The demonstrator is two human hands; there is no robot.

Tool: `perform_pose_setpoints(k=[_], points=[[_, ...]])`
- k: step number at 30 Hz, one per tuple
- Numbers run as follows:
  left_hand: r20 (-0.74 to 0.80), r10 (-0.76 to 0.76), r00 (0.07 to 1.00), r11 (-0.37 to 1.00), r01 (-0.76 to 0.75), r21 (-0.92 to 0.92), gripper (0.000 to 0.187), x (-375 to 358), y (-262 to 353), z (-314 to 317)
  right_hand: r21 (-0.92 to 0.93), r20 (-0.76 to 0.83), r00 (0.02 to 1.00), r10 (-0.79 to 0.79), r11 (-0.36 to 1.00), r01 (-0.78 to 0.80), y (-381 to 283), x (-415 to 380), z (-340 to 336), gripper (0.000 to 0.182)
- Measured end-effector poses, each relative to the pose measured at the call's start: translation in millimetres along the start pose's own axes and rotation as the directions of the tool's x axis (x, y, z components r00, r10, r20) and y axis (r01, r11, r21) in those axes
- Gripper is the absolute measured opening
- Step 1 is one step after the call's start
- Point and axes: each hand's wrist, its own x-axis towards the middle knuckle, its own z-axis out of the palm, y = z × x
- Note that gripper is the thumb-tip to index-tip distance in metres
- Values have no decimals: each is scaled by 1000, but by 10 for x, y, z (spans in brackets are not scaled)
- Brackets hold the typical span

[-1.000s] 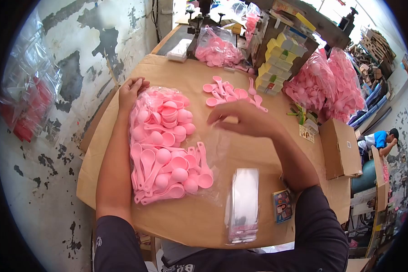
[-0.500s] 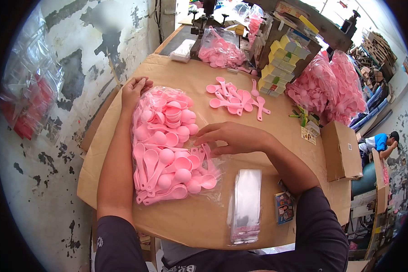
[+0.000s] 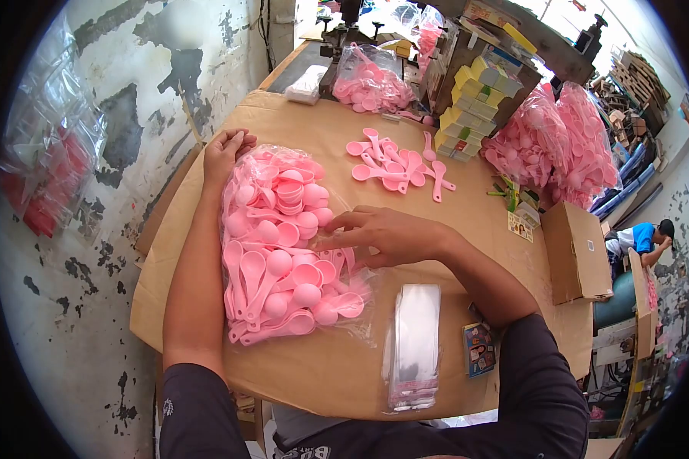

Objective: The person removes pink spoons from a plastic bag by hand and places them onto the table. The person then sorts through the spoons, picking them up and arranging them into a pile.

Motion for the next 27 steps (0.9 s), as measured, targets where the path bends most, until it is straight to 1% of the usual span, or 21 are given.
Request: perform_pose_setpoints(k=[2,8,14,17,24,27], points=[[6,8,1000,1000,-7,-3,26,-3,1,-1,-28,-7,1000,-11,1000,11,-11,5,1,73],[0,-1,1000,1000,1,-5,26,-9,11,10,-32,-9,1000,5,999,-5,-69,29,2,78],[1,3,1000,1000,-3,5,26,-2,6,7,-2,-4,1000,7,1000,-7,-59,30,32,81],[-1,6,1000,1000,-6,-7,26,1,-2,5,11,-25,999,-30,999,30,-43,40,63,80],[-1,9,1000,1000,-9,7,26,-1,2,8,-22,-11,1000,-29,999,29,-91,48,56,78],[-9,-2,1000,1000,2,6,26,-4,2,16,-12,-17,997,-76,997,76,-86,57,62,78]])
